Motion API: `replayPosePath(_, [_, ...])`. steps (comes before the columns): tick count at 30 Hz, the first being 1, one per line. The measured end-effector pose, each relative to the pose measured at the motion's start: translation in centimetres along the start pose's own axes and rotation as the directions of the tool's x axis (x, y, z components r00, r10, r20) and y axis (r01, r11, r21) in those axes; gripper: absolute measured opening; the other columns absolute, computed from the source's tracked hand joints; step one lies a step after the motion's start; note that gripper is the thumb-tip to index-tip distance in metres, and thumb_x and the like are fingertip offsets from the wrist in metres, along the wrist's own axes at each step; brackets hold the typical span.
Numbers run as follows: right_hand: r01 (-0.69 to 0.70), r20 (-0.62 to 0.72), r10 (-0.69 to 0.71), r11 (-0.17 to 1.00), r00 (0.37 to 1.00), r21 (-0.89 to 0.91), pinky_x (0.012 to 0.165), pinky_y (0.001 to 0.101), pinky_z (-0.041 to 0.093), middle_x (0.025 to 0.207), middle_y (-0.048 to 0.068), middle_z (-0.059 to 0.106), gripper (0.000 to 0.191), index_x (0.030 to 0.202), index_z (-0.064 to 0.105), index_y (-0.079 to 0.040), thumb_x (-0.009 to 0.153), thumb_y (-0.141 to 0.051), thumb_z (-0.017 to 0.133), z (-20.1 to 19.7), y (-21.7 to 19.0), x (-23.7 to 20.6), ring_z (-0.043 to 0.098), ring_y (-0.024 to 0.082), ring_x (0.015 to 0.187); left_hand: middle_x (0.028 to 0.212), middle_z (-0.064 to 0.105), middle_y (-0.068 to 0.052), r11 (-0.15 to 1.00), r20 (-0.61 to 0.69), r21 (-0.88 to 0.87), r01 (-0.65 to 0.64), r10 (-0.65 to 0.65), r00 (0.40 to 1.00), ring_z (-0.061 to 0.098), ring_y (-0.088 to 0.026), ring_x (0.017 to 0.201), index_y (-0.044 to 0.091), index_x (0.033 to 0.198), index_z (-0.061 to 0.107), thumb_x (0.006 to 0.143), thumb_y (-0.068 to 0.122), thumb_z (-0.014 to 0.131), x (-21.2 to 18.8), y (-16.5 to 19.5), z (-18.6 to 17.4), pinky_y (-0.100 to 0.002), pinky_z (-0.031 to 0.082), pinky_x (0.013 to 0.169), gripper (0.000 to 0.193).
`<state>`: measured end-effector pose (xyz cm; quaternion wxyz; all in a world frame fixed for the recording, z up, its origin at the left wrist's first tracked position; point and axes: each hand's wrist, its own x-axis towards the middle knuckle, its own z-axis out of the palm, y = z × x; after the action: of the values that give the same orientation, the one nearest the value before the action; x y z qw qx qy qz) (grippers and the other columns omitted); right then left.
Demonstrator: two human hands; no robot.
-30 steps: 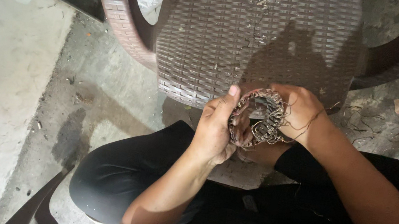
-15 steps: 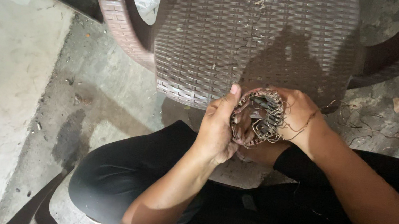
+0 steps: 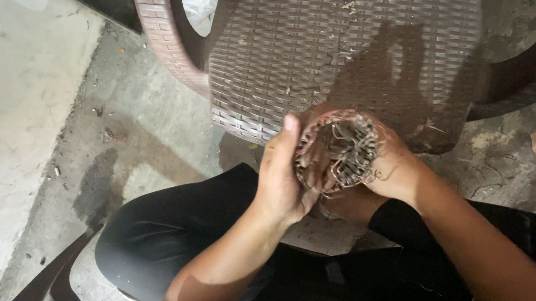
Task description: The person sits cross-legged on a chair and uses pliers to pull and cut copper wires from a motor stator. They repeatedly rotate the stator and extract wire strands, leaving loose copper on the chair.
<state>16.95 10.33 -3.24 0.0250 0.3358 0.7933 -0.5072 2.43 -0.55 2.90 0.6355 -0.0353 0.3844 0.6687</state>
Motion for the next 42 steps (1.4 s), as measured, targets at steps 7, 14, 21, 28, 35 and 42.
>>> replayPosePath(7, [-0.209, 0.197, 0.175, 0.964, 0.965, 0.164, 0.089, 0.0366, 0.057, 0.104, 0.007, 0.076, 0.023, 0.113, 0.067, -0.005, 0.092, -0.014, 0.066, 0.6, 4.0, -1.8, 0.069, 0.018, 0.097, 0.076, 0.063, -0.009, 0.948, 0.24, -0.143, -0.283, 0.311, 0.92, 0.056, -0.015, 0.054, -0.009, 0.12, 0.059, 0.11, 0.049, 0.052, -0.6, 0.0, -1.8, -0.028, 0.046, 0.049, 0.059])
replayPosePath(14, [-0.291, 0.427, 0.215, 0.949, 0.879, 0.123, 0.077, 0.0317, 0.058, 0.099, 0.005, 0.075, 0.05, 0.133, 0.061, -0.013, 0.084, -0.015, 0.065, -1.7, 2.0, -6.9, 0.07, 0.017, 0.087, 0.051, 0.047, -0.004, 0.896, 0.365, -0.198, -0.398, 0.444, 0.818, 0.045, -0.014, 0.04, -0.002, 0.099, 0.062, 0.109, 0.038, 0.062, -0.1, -0.9, -4.2, -0.027, 0.044, 0.045, 0.041])
replayPosePath(21, [-0.354, 0.412, 0.5, 0.854, 0.762, -0.382, 0.074, 0.0315, 0.058, 0.1, -0.002, 0.066, 0.056, 0.143, 0.055, -0.026, 0.088, -0.028, 0.068, -7.8, -6.8, -9.9, 0.07, 0.011, 0.082, 0.058, 0.055, -0.001, 0.876, 0.473, 0.071, -0.477, 0.392, 0.789, 0.05, -0.011, 0.048, -0.012, 0.112, 0.067, 0.101, 0.042, 0.068, -1.4, 1.4, -3.9, -0.026, 0.044, 0.048, 0.055])
replayPosePath(28, [-0.115, 0.224, 0.419, 0.645, 0.88, -0.756, 0.068, 0.0261, 0.062, 0.108, 0.002, 0.064, 0.063, 0.138, 0.054, -0.01, 0.084, -0.039, 0.07, -9.1, -10.0, -8.4, 0.072, 0.013, 0.082, 0.068, 0.064, -0.005, 0.747, 0.591, 0.285, -0.6, 0.357, 0.724, 0.056, -0.01, 0.051, -0.005, 0.089, 0.066, 0.099, 0.036, 0.07, -1.9, 2.9, -3.5, -0.024, 0.044, 0.047, 0.042])
replayPosePath(35, [-0.071, 0.215, 0.423, 0.567, 0.88, -0.821, 0.07, 0.0276, 0.063, 0.112, 0.003, 0.063, 0.066, 0.138, 0.055, -0.008, 0.085, -0.045, 0.07, -8.2, -9.6, -7.9, 0.072, 0.015, 0.084, 0.067, 0.064, -0.004, 0.717, 0.608, 0.35, -0.603, 0.316, 0.729, 0.055, -0.008, 0.049, -0.002, 0.086, 0.066, 0.099, 0.032, 0.07, -1.9, 2.5, -4.0, -0.024, 0.042, 0.048, 0.037])
replayPosePath(42, [-0.045, 0.129, 0.187, 0.715, 0.974, -0.698, 0.067, 0.0334, 0.062, 0.107, 0.013, 0.071, 0.068, 0.128, 0.064, -0.005, 0.08, -0.052, 0.073, -8.0, -7.5, -8.0, 0.073, 0.021, 0.075, 0.072, 0.065, -0.007, 0.792, 0.538, 0.308, -0.527, 0.312, 0.783, 0.055, -0.011, 0.056, -0.008, 0.101, 0.069, 0.099, 0.034, 0.07, -2.1, 2.2, -3.9, -0.024, 0.044, 0.048, 0.042])
